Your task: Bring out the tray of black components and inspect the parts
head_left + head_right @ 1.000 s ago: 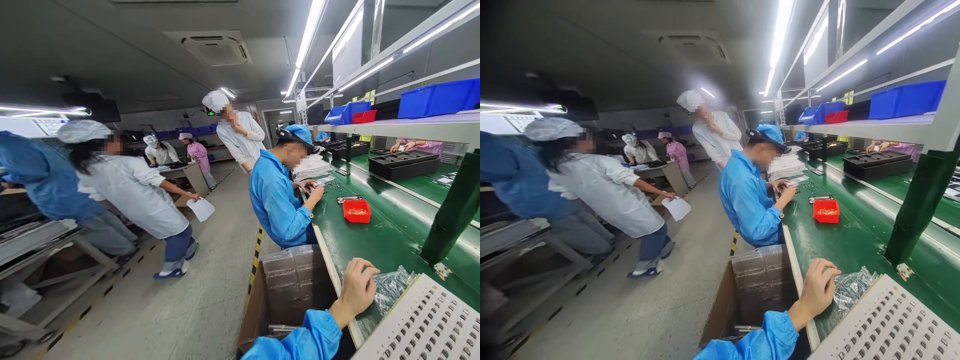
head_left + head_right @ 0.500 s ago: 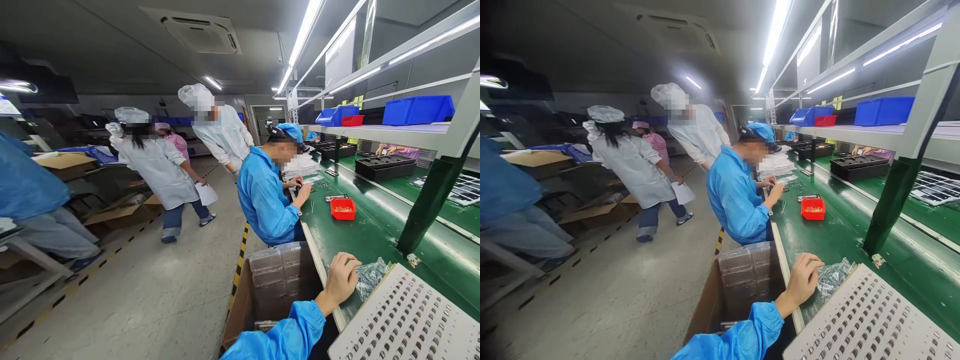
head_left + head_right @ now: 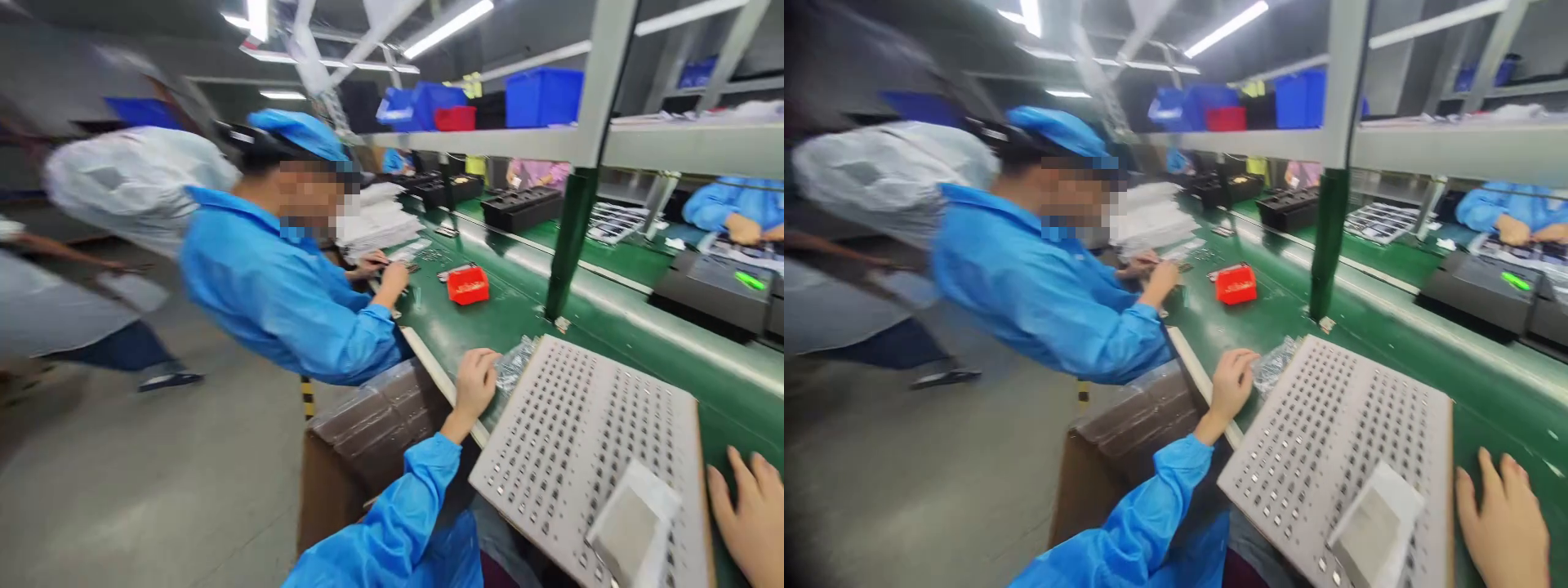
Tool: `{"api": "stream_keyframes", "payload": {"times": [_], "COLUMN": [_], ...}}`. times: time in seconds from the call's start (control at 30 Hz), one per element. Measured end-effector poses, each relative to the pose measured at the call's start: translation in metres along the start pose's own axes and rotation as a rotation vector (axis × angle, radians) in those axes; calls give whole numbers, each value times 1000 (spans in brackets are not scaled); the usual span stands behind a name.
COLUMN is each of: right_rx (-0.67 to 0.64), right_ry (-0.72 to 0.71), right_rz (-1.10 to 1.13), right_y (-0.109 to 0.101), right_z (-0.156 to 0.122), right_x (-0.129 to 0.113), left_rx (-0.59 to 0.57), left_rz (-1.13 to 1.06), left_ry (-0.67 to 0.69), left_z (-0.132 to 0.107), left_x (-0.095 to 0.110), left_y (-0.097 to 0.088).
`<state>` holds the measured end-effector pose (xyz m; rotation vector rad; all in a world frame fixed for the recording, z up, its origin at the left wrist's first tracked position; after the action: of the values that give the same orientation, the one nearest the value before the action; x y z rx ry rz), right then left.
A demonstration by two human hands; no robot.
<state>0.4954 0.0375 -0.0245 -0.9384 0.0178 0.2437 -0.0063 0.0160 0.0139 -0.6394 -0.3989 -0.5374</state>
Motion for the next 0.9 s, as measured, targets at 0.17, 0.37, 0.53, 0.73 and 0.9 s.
{"api": "stream_keyframes", "payload": {"times": [0.17, 0.37, 0.53, 0.73, 0.9], "right_rx": [-118, -171, -190, -219, -179], "right_ry": [78, 150, 164, 153, 112], "right_rz": [-100, -71, -66, -101, -89], "right_y": [-14, -22, -22, -22, -21], "right_z": [-11, -8, -12, -12, -17], "right_x": [-5, -19, -17, -16, -8], "left_rx": [-33, -45, -68, -58, -67], "left_rz": [-27, 36, 80, 40, 65], "left_ry": [-9, 18, 15, -5, 15], "left_z": [2, 3, 2, 3, 2], "left_x": [-7, -5, -5, -5, -3], "left_y": [1, 0, 0, 0, -1]}}
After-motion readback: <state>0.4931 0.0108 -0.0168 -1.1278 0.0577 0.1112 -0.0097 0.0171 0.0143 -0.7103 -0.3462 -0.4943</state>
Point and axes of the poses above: each hand's wrist, its own z-axis towards the middle knuckle, its own y-axis out of the palm, x = y × z, the point moved 2 cm from there along z, towards the middle knuckle, and after that the axes turned 8 degrees about -z, right-handed, at the moved point
